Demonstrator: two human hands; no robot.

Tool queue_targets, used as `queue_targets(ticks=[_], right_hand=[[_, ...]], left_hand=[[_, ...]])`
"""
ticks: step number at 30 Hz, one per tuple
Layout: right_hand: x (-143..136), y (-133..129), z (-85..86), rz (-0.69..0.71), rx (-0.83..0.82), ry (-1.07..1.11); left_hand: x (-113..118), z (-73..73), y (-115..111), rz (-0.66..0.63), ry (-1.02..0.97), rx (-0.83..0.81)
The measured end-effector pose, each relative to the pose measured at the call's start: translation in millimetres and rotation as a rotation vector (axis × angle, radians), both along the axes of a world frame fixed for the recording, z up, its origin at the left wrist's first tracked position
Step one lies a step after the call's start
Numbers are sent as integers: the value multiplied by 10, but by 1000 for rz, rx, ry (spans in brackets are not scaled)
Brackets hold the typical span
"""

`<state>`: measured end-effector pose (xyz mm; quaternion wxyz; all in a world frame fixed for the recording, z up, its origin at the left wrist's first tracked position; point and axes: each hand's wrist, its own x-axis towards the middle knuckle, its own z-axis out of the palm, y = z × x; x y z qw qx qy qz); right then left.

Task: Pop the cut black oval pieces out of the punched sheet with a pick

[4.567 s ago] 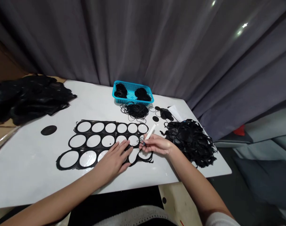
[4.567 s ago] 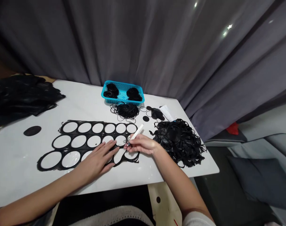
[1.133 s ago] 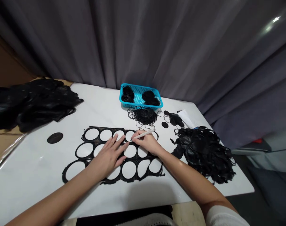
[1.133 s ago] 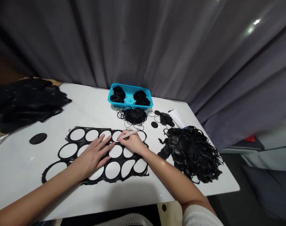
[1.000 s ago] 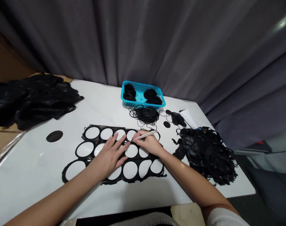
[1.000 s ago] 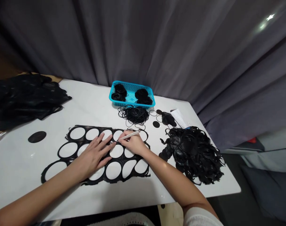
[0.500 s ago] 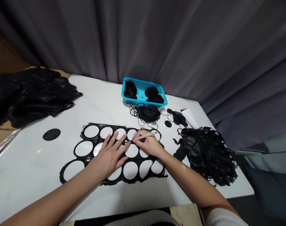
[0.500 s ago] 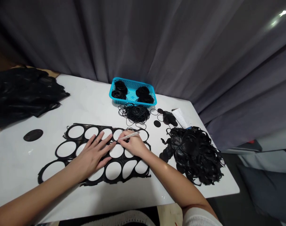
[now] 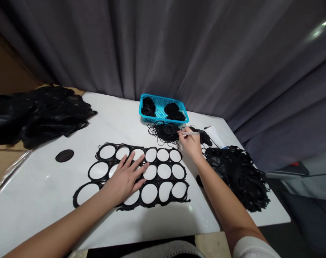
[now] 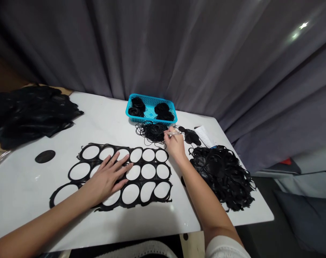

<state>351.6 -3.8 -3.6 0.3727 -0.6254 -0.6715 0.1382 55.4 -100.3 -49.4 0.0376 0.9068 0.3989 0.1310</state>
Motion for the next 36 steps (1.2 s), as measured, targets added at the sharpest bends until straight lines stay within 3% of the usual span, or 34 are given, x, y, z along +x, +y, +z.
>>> queue_targets(ticks=[5,9,15,36], right_hand=[[-306,-438,-24,291,-398,484],[-599,-855,-56,468,-545,512],[-709,-1147,-52,518,-481,277],[-756,-1211,-128,540,-333,198]], left_hand=[[27,135,-70,-18,-53,42],[19,135,-329,-90,-49,18],[-77,45,-553,-123,-46,23],[-76,70,-539,-85,-107,-41]])
